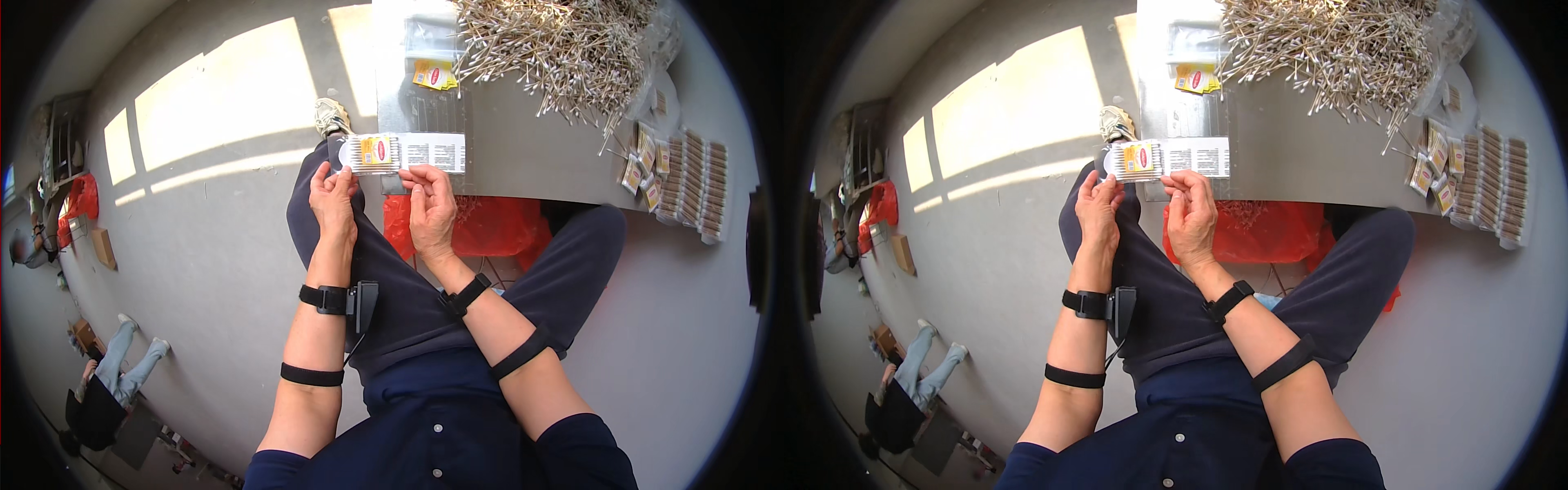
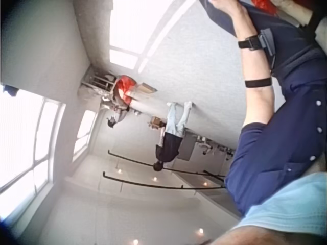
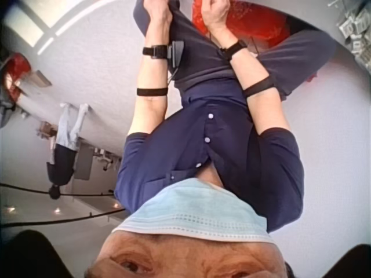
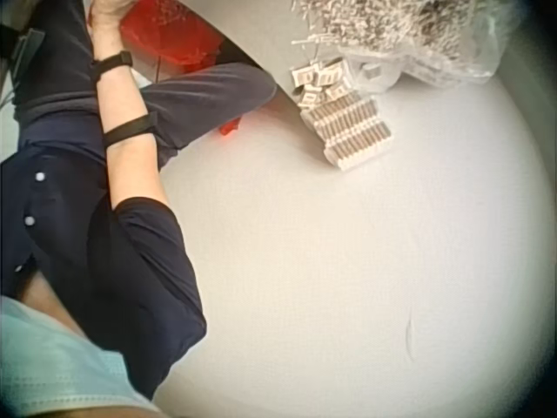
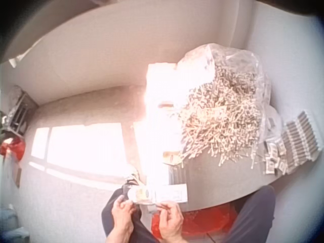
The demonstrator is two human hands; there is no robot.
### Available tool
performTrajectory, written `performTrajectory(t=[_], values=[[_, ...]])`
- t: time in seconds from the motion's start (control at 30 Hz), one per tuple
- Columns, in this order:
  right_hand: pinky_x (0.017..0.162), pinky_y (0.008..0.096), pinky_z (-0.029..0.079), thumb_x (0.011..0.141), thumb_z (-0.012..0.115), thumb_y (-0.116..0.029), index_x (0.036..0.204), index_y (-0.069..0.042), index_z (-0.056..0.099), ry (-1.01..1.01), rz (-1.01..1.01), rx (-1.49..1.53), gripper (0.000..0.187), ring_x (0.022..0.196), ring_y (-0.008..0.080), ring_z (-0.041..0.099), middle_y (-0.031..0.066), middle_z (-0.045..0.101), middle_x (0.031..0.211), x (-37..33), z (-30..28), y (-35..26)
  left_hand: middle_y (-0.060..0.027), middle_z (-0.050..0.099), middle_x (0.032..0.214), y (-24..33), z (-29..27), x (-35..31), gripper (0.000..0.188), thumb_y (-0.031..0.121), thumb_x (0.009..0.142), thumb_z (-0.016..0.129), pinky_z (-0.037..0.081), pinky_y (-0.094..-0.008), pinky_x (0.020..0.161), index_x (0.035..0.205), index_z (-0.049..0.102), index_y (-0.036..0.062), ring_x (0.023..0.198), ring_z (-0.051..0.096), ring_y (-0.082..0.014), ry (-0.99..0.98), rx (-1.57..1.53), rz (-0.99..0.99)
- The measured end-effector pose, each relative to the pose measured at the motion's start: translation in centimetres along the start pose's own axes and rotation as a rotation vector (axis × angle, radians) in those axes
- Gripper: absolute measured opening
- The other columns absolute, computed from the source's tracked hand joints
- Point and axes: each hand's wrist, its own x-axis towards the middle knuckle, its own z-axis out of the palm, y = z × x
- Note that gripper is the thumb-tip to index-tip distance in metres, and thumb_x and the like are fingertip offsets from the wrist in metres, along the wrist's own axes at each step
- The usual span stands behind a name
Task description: Packing bundles of cotton swabs into plastic bags.
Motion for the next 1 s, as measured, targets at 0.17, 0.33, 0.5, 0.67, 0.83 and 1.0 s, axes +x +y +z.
performTrajectory(t=[0.17,0.33,0.5,0.67,0.83,1.0], values=[[0.089,0.0326,0.059,0.095,0.047,0.009,0.116,0.003,0.056,-0.004,0.001,-0.002,0.023,0.105,0.0224,0.069,0.0125,0.057,0.117,0.1,-0.1,0.0,-0.0074,0.069,0.097,0.0,0.2,-0.1,0.058,0.011,0.095,0.07,0.052,-0.0262,0.075,0.142,0.039,-0.0042,0.085,0.066,-0.0126,-0.005,-0.005,0.018],[0.091,0.0331,0.058,0.095,0.047,0.008,0.117,0.004,0.056,-0.052,0.02,-0.032,0.024,0.111,0.0234,0.067,0.0127,0.057,0.119,0.3,-0.6,-0.4,-0.012,0.064,0.122,0.2,0.2,-0.3,0.068,0.021,0.097,0.069,0.051,-0.0322,0.094,0.148,0.03,-0.0028,0.11,0.063,-0.0183,-0.038,-0.063,-0.01],[0.113,0.0392,0.043,0.104,0.037,-0.007,0.136,0.002,0.048,0.053,-0.067,0.068,0.035,0.139,0.0294,0.044,0.018,0.045,0.148,2.1,1.2,-0.9,-0.0191,0.051,0.144,-0.4,0.1,1.3,0.077,0.017,0.101,0.062,0.043,-0.0382,0.112,0.156,0.01,-0.0026,0.132,0.052,-0.024,-0.195,-0.53,-0.042],[0.119,0.0399,0.035,0.107,0.033,-0.013,0.143,0.003,0.041,0.021,-0.065,0.093,0.039,0.144,0.0309,0.038,0.0208,0.035,0.157,2.1,3.4,0.3,-0.0206,0.044,0.15,-0.4,1.7,1.1,0.072,0.007,0.103,0.054,0.041,-0.0412,0.116,0.157,0.007,-0.0015,0.136,0.049,-0.0263,-0.239,-0.551,-0.008],[0.119,0.0401,0.035,0.106,0.034,-0.011,0.143,0.003,0.041,0.028,-0.054,0.072,0.04,0.145,0.0319,0.037,0.022,0.034,0.157,1.9,4.0,0.1,-0.0197,0.046,0.149,-0.3,1.7,1.1,0.068,0.006,0.103,0.053,0.043,-0.0397,0.114,0.157,0.012,-0.0008,0.133,0.05,-0.0257,-0.267,-0.545,-0.004],[0.119,0.0412,0.034,0.105,0.034,-0.009,0.142,0.003,0.042,0.034,-0.085,0.07,0.04,0.145,0.033,0.037,0.0226,0.034,0.157,1.9,3.9,0.4,-0.018,0.049,0.146,-0.5,1.8,1.0,0.062,0.005,0.103,0.052,0.045,-0.0389,0.112,0.155,0.02,-0.0005,0.131,0.053,-0.0246,-0.252,-0.549,-0.023]])
